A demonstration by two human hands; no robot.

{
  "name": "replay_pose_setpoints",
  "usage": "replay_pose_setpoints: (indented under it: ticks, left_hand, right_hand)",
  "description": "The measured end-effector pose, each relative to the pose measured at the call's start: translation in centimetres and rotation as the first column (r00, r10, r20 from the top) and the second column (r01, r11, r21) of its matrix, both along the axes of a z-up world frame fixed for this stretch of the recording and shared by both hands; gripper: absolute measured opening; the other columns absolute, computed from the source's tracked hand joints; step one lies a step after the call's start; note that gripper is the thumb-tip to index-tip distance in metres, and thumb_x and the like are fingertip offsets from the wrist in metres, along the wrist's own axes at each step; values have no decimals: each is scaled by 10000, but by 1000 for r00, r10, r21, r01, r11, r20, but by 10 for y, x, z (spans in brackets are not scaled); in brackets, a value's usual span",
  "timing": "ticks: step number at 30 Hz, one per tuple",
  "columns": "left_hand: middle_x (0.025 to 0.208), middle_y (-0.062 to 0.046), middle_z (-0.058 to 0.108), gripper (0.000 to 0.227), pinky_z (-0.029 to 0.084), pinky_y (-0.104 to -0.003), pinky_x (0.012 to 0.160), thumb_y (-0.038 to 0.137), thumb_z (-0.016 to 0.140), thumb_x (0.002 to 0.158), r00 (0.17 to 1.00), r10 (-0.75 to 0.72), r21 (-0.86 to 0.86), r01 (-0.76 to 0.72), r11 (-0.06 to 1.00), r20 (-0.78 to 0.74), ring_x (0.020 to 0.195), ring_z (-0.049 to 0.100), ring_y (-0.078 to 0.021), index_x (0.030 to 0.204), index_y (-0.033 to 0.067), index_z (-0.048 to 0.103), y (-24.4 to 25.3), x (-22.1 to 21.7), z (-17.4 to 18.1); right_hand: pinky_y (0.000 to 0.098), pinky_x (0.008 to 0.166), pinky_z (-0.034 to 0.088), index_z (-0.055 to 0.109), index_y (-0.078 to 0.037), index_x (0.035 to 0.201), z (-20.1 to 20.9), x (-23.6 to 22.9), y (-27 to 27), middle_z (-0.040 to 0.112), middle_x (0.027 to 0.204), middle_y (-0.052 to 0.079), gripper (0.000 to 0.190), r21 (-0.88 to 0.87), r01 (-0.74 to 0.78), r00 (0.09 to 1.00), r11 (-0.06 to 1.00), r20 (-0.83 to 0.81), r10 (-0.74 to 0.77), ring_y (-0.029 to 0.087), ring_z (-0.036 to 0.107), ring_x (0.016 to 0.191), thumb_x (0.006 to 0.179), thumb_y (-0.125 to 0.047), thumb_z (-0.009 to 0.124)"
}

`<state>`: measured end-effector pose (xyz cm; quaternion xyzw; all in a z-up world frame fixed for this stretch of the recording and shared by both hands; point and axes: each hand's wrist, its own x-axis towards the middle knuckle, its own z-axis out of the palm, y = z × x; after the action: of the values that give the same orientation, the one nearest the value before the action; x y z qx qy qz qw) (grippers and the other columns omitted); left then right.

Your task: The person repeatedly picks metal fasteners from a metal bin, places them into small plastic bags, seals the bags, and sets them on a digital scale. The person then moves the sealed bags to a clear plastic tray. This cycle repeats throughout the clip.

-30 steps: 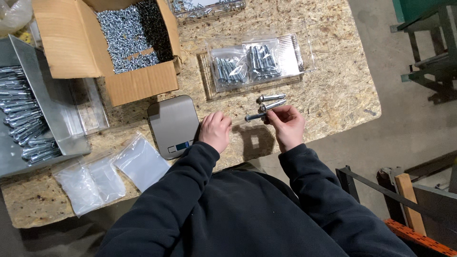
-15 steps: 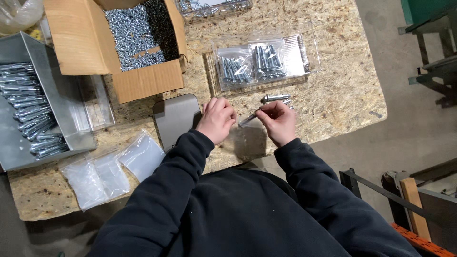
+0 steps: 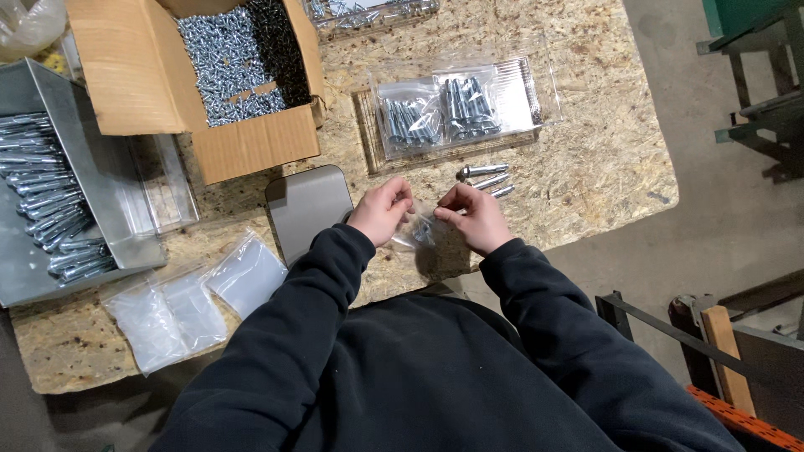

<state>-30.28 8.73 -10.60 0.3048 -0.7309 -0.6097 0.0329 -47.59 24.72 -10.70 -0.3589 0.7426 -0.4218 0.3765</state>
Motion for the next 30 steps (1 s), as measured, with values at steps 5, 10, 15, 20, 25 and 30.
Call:
replay_pose_setpoints:
  ticks: [5,10,15,20,25,30]
  left_hand:
    - [841,-35,772,52,591,-259,644,117,624,984,1000,-23,-31,23,999,-6,756,773,-158,945,149,636,-4,0,-9]
    - [851,-37,770,53,579,-260,705,120,607,1001,1000,-14,2,14,1000,15,784,749,-148,975,139,648,-4,1,11]
    - [816,-8,769,35,575,-260,734,155,632,1002,1000,1,-10,-1,1000,29,787,740,-128,997,169,663,-4,-2,9]
    - [878,19,776,50,573,-331,802,222,666,968,991,-13,-156,34,987,130,912,749,-191,1012,225,690,-10,-1,-7]
    - [943,27,769,84,569,-379,847,269,699,935,993,-20,-285,53,957,119,958,732,-235,1017,250,705,-12,-6,-12]
    - [945,-32,762,91,575,-413,852,199,715,917,997,-77,-363,72,929,0,988,724,-277,1008,201,726,-14,-8,-10]
  right_hand:
    - [387,727,625,722,-41,1107,15,14,-1,759,1014,198,373,27,20,999,999,-26,-19,308,760,850,812,-175,908]
    - [410,725,600,772,-114,1075,-13,16,7,762,941,102,379,19,-56,963,998,-264,59,337,755,858,739,-186,932]
    - [405,809,569,800,-200,1009,-33,13,9,716,959,53,189,28,-121,939,992,-321,123,327,716,908,825,-187,842]
    - [452,838,554,789,-180,1124,-31,16,10,655,987,103,381,129,-143,941,981,-289,176,371,683,921,776,-37,728]
    - [495,812,581,770,-222,1181,-14,-7,17,668,1037,85,397,171,-25,870,985,-481,106,385,712,927,797,-129,733]
    - [462,791,606,738,-213,1102,-41,-56,47,597,1112,82,365,235,150,617,960,-781,95,388,725,936,794,-29,666]
